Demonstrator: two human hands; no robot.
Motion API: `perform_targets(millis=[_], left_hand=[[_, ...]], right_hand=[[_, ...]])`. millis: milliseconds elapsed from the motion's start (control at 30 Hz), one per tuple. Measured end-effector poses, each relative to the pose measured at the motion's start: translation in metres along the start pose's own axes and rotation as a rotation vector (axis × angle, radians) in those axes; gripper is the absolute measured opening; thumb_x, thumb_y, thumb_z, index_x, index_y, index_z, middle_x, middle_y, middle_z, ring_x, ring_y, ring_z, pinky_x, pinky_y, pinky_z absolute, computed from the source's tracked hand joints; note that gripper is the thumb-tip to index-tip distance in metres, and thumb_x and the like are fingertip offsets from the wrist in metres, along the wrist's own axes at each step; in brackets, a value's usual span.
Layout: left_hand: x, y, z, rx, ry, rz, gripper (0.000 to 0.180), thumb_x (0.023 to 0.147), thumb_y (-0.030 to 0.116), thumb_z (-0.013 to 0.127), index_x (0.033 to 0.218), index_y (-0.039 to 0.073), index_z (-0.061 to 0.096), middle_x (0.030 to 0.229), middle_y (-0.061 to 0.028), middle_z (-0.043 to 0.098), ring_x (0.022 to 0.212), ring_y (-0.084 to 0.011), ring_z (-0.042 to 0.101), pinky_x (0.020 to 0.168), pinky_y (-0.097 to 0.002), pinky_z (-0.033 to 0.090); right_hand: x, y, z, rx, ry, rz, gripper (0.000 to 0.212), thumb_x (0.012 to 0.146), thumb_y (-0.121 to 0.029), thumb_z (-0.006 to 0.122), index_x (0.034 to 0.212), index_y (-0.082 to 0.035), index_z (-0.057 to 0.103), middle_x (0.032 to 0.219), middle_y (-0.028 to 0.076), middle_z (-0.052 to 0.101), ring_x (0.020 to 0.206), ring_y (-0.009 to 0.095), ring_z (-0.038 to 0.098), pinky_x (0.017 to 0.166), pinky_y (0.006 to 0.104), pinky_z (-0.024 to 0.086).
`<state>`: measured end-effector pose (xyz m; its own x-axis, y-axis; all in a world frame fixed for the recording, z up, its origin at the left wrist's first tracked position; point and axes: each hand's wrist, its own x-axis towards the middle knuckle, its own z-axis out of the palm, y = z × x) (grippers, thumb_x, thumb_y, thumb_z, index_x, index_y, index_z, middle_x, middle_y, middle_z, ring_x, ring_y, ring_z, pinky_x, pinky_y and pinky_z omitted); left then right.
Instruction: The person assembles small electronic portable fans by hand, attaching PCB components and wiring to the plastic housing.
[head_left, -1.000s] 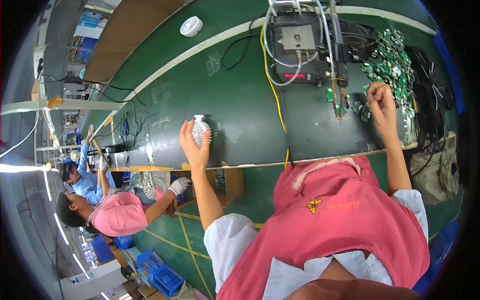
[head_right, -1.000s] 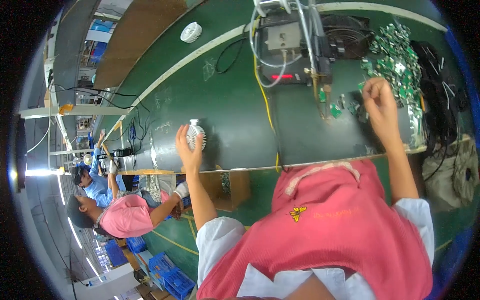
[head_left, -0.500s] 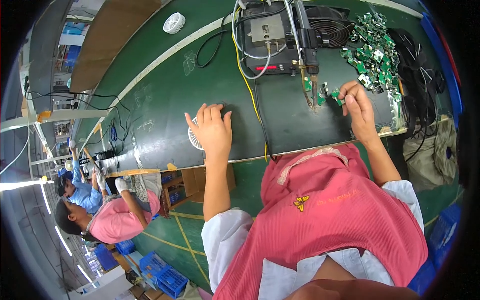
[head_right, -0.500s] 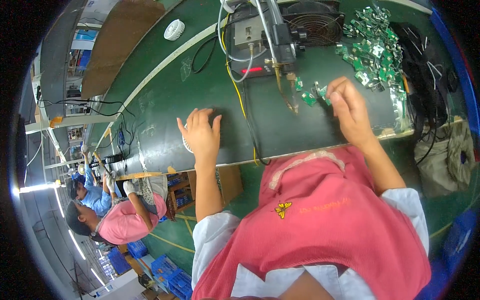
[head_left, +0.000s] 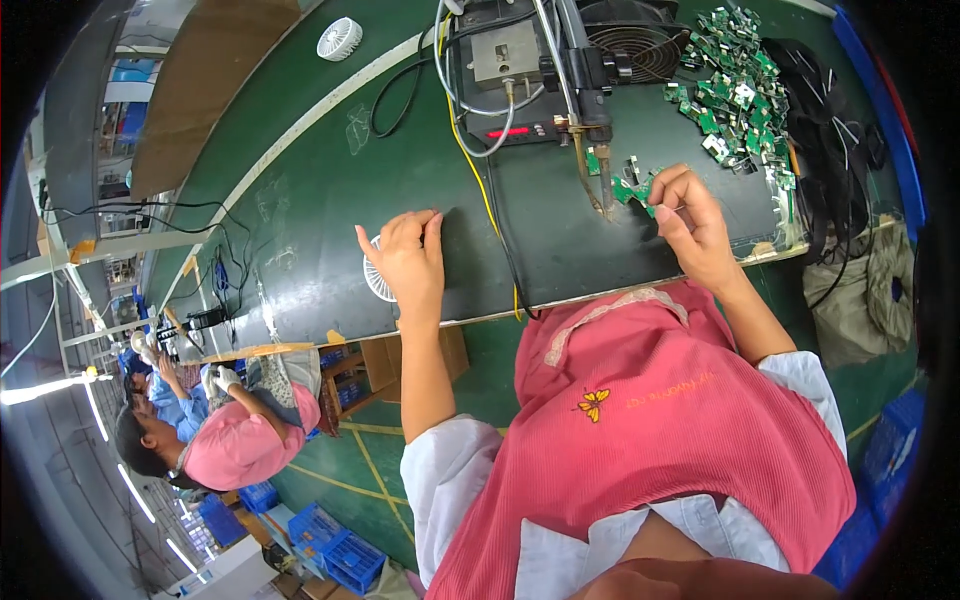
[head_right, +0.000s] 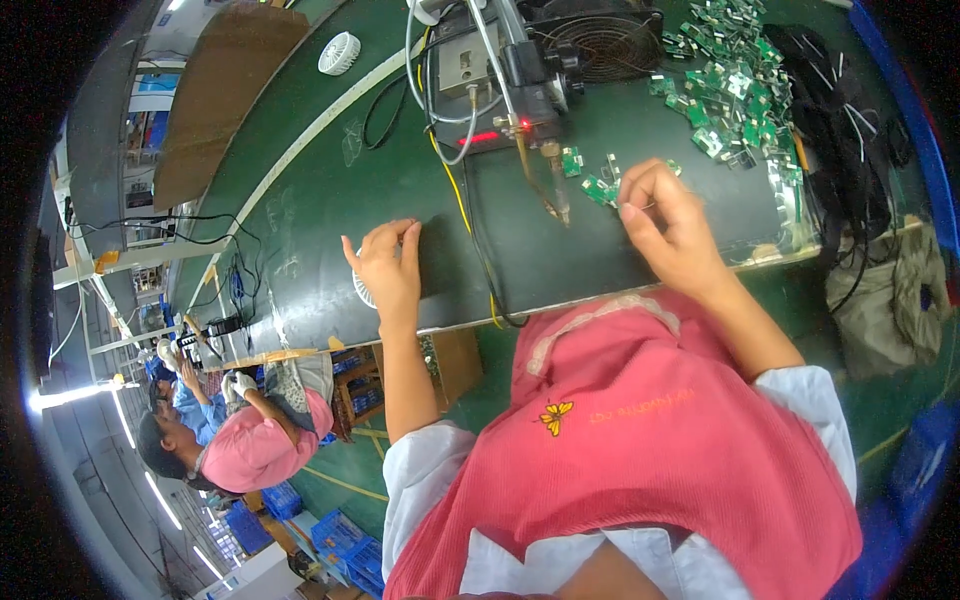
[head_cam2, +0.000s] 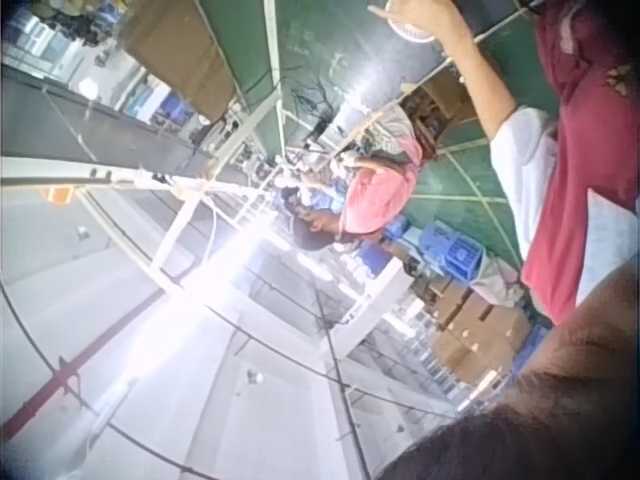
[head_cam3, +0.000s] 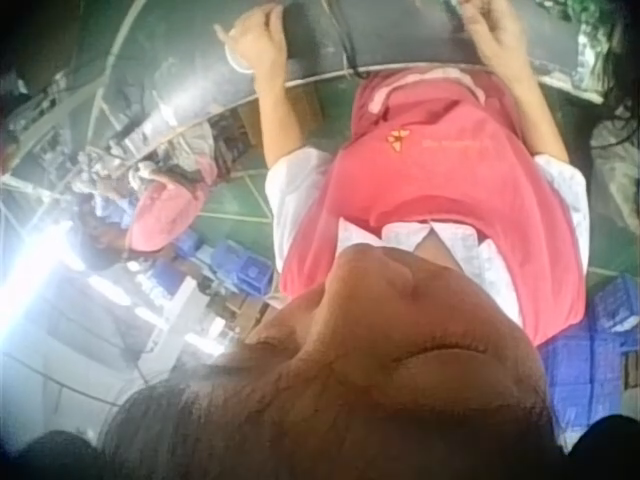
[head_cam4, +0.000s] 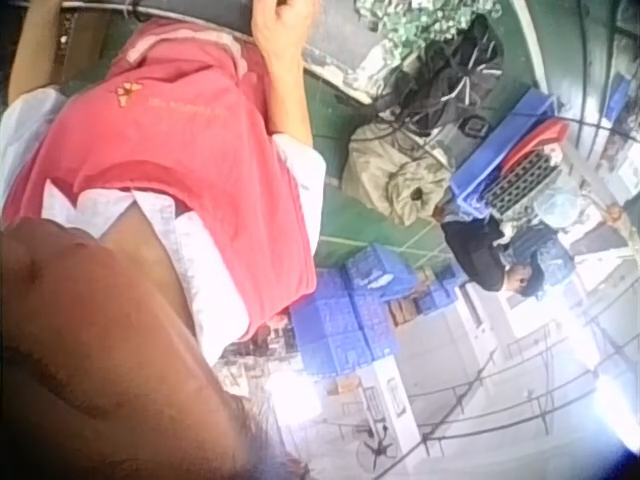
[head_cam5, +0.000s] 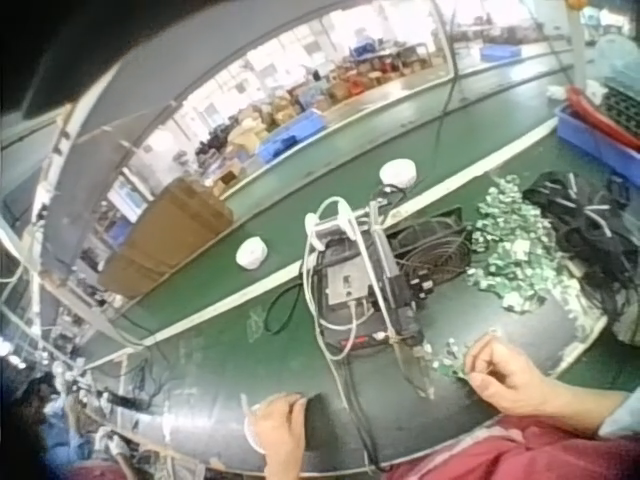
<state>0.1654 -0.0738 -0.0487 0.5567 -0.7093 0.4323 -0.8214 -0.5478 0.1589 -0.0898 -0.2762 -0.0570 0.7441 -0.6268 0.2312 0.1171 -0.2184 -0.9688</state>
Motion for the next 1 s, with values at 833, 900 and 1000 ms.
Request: perform_targets(millis=[833, 900, 1000], left_hand=[[-0.005, 0.100, -0.035, -1.482, -0.811, -0.536, 0.010, 0.082, 0.002, 0.064, 0.081, 0.005, 0.054, 0.080, 0.0001, 0.058, 0.070, -0.0048, 0.053, 0.064, -0.0198, 0.043], [-0.009, 0.104, -0.028, -1.492, -0.831, -0.574, 0.009, 0.083, 0.003, 0.063, 0.082, 0.005, 0.055, 0.080, 0.0003, 0.058, 0.071, -0.0046, 0.052, 0.064, -0.0196, 0.043], [-0.015, 0.108, -0.017, -1.482, -0.836, -0.621, 0.004, 0.085, 0.005, 0.061, 0.086, 0.004, 0.057, 0.080, 0.0012, 0.058, 0.071, -0.0040, 0.051, 0.064, -0.0186, 0.041]], right_hand=[[0.001, -0.009, 0.009, -0.088, -0.038, -0.236, 0.015, 0.073, 0.001, 0.060, 0.076, -0.004, 0.046, 0.083, 0.010, 0.052, 0.074, 0.020, 0.050, 0.068, 0.0308, 0.042], [0.000, -0.010, 0.010, -0.031, -0.054, -0.230, 0.016, 0.074, 0.002, 0.059, 0.077, -0.004, 0.044, 0.083, 0.010, 0.053, 0.073, 0.020, 0.051, 0.066, 0.0310, 0.042], [-0.001, -0.008, 0.011, -0.037, -0.078, -0.239, 0.018, 0.074, 0.002, 0.058, 0.077, -0.005, 0.042, 0.083, 0.010, 0.053, 0.072, 0.019, 0.051, 0.065, 0.0303, 0.042]])
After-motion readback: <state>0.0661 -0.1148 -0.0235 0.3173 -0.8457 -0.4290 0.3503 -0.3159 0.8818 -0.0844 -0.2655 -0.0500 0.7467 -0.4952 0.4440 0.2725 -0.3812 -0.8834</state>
